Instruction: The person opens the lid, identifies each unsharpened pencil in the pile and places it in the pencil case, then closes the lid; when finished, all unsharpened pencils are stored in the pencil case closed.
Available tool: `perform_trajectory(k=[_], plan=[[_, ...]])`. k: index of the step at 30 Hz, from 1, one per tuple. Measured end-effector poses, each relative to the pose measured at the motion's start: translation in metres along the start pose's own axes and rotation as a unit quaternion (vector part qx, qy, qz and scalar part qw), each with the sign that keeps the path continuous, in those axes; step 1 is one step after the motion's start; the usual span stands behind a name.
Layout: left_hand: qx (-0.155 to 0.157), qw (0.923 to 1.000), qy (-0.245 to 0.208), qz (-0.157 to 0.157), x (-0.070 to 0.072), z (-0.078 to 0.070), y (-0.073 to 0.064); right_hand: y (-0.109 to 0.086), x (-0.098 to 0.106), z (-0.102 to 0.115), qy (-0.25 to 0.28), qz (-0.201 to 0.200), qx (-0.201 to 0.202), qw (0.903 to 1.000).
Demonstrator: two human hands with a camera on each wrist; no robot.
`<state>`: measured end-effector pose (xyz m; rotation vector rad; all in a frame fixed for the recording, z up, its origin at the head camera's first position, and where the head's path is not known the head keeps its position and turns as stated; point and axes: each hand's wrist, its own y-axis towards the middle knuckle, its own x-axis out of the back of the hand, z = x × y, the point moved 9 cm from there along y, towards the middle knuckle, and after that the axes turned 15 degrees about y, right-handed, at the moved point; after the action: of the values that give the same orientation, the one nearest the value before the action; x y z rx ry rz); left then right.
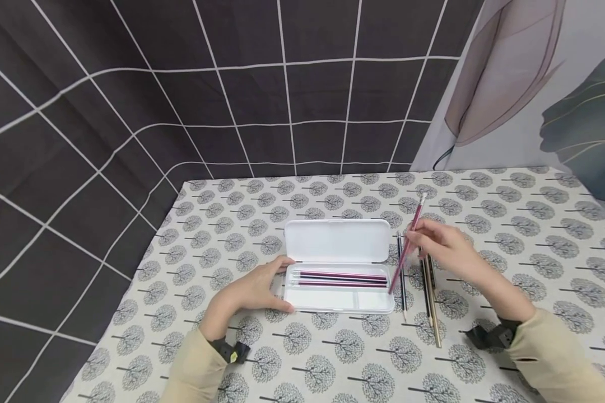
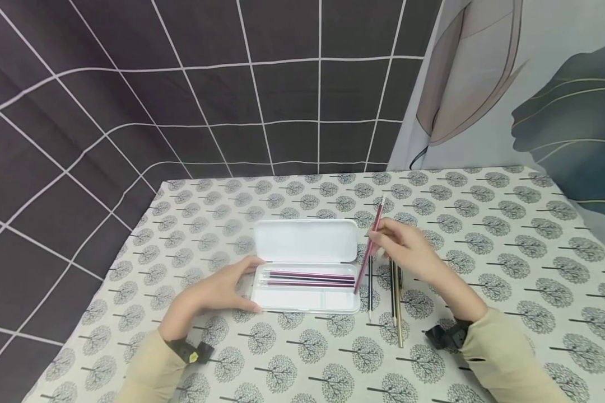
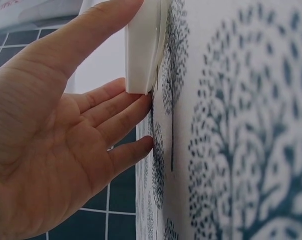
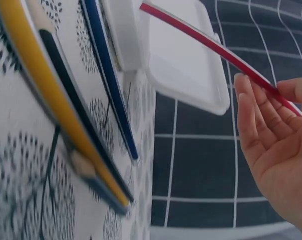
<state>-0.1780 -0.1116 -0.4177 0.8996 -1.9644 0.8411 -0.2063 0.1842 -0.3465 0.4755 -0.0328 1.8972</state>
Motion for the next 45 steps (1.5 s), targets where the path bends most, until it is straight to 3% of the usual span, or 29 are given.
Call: perform_trajectory(k=[7,13,20,24,30,37,45], plan=[[-0.004,1.0,0.002,0.006,0.0,-0.002,0.003,0.002,-0.014,0.018,-0.075,-0.015,0.07,0.9947],[-0.002,0.9999,0.005,0.01,0.001,-0.001,0.004,0.002,-0.021,0.021,-0.092,-0.003,0.114,0.9892],[0.005,0.9997,0.017,0.017,0.004,0.007,0.006,0.006,-0.031,0.018,-0.091,0.016,0.1,0.9906],[0.004,0.9998,0.015,0.015,0.005,0.008,0.006,0.007,-0.04,0.019,-0.088,0.031,0.12,0.9884],[0.001,0.9998,0.011,0.016,0.002,0.003,0.003,0.002,-0.069,0.008,-0.116,0.114,0.1,0.9816],[0.007,0.9998,-0.003,0.021,-0.005,0.0,0.001,-0.004,-0.097,-0.003,-0.185,0.176,0.102,0.9615],[0.008,0.9999,0.003,0.009,-0.003,0.003,0.001,-0.001,-0.103,-0.005,-0.216,0.21,0.105,0.9477]])
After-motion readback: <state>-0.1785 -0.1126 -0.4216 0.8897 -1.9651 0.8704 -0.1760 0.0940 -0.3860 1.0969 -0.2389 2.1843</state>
